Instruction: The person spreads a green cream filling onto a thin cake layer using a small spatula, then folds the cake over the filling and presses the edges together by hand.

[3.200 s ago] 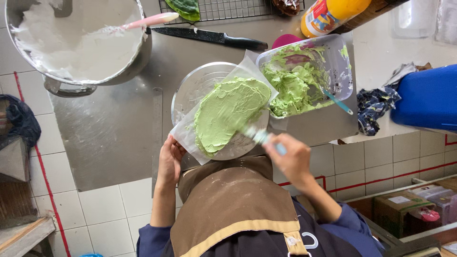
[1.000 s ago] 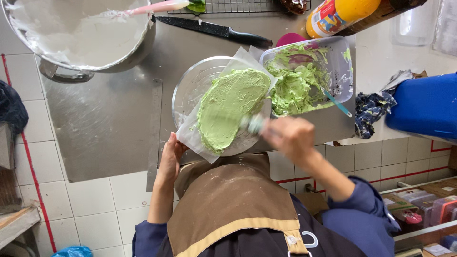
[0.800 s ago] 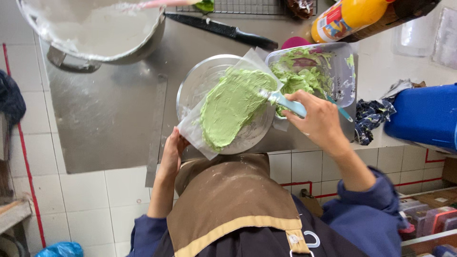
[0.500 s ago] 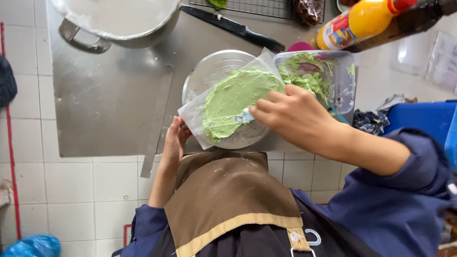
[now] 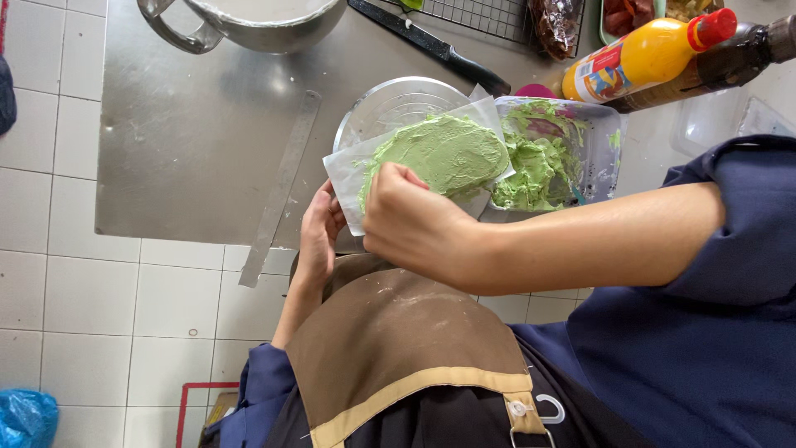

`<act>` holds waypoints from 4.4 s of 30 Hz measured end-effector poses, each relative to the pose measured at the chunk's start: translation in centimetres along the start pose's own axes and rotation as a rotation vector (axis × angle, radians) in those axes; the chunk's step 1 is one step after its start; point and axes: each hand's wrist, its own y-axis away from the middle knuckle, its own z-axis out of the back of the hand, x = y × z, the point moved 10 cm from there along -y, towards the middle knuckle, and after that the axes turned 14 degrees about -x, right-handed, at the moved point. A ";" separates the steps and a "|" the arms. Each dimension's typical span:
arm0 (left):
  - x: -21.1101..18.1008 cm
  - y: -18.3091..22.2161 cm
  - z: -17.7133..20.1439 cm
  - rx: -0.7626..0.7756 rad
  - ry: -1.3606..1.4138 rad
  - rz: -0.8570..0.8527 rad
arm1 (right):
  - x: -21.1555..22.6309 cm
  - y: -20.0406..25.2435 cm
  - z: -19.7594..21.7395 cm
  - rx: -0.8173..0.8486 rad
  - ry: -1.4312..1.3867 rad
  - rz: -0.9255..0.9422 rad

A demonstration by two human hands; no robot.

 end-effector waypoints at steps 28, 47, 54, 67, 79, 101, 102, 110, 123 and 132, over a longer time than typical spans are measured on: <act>0.6 0.9 0.2 0.006 -0.123 -0.009 | -6.3 -1.5 -3.3 0.074 -0.066 -0.240; 0.1 1.3 -0.5 0.058 -0.186 0.000 | -13.1 2.4 -9.7 0.182 -0.147 -0.468; 0.0 1.2 -0.6 0.071 -0.214 -0.008 | -14.6 4.2 -13.0 0.203 -0.160 -0.587; 0.0 0.8 -0.3 0.070 -0.221 0.002 | -14.8 9.8 -18.0 0.151 -0.351 -0.855; 0.9 0.3 0.0 0.066 -0.221 0.037 | -11.5 25.3 -17.7 0.051 -0.620 -1.155; 1.9 -0.8 1.1 -0.022 -0.167 0.095 | 29.7 19.4 -39.7 -1.472 -2.389 -2.128; 1.9 -1.0 1.1 -0.015 -0.169 0.093 | 30.3 20.2 -39.4 -1.358 -2.336 -2.192; 2.2 -1.3 1.7 -0.097 -0.138 0.087 | 30.0 27.1 -36.2 -1.271 -1.926 -2.347; 2.9 -0.5 2.3 -0.138 -0.016 0.011 | 29.2 26.5 -27.9 -0.483 -0.310 -2.329; 1.2 -0.6 0.7 -0.169 0.005 -0.022 | 15.8 28.2 -16.6 -0.785 -0.380 -1.847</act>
